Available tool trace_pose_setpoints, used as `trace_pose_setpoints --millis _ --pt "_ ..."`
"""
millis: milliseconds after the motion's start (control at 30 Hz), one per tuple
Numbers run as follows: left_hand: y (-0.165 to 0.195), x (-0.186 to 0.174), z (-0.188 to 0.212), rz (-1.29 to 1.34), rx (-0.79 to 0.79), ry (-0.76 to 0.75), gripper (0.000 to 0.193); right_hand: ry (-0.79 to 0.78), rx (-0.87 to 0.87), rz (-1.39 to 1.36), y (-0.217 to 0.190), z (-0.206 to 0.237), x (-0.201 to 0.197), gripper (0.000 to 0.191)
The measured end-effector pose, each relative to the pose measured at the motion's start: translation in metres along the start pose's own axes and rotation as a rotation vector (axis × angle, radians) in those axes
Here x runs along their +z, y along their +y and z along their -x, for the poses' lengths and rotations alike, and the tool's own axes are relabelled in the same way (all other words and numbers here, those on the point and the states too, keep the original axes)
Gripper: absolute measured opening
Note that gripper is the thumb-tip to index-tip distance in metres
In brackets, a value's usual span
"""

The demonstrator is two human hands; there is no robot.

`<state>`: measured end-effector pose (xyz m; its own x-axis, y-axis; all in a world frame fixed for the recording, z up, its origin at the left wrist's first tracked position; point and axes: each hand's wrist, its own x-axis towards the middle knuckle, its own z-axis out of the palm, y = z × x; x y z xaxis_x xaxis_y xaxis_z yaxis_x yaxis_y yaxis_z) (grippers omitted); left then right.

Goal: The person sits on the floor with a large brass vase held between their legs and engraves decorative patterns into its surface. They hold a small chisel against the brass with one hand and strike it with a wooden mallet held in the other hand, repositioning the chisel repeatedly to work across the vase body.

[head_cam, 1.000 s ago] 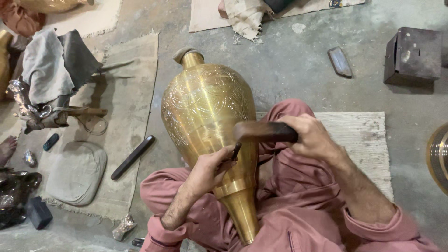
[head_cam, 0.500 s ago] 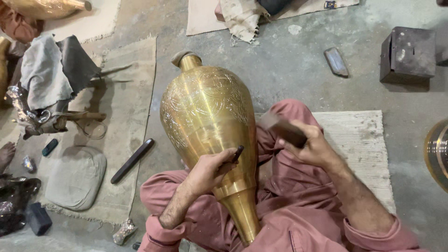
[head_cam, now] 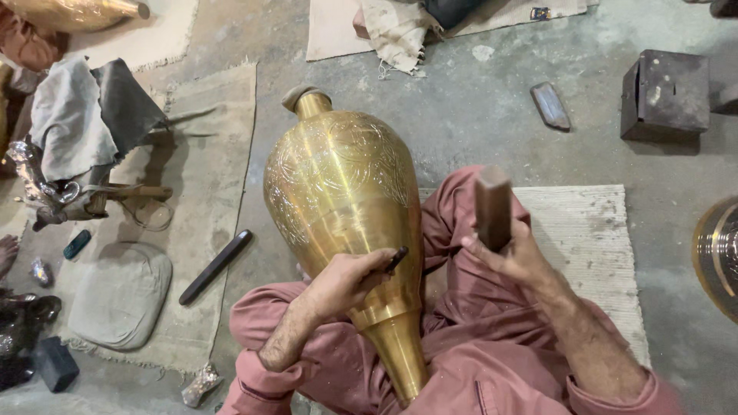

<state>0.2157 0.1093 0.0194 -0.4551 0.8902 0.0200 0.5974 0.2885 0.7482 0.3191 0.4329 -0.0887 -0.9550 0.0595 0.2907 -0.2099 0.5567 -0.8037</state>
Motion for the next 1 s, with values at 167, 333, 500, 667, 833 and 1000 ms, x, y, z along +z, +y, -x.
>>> trace_pose_setpoints --millis 167,333,500,667,833,1000 --pt "-0.002 -0.002 -0.001 -0.017 0.018 -0.042 0.049 0.096 -0.020 0.159 -0.011 0.009 0.001 0.038" --pt "0.000 -0.004 0.000 -0.012 -0.016 -0.077 0.043 0.076 -0.118 0.485 -0.018 0.019 0.001 0.045" --pt "0.002 -0.007 -0.002 -0.013 0.056 -0.084 0.046 0.046 0.094 0.259 -0.012 0.025 0.004 0.032" --pt "0.003 -0.010 -0.004 -0.011 -0.051 -0.160 0.043 0.159 0.140 0.021 0.005 0.032 0.011 0.042" --pt "0.001 -0.011 -0.003 -0.043 0.024 -0.177 0.040 0.223 -0.107 0.213 0.022 0.040 0.021 0.036" --pt "0.000 -0.012 0.001 -0.049 0.067 -0.166 0.048 0.218 0.023 0.107 0.026 0.051 0.024 0.041"
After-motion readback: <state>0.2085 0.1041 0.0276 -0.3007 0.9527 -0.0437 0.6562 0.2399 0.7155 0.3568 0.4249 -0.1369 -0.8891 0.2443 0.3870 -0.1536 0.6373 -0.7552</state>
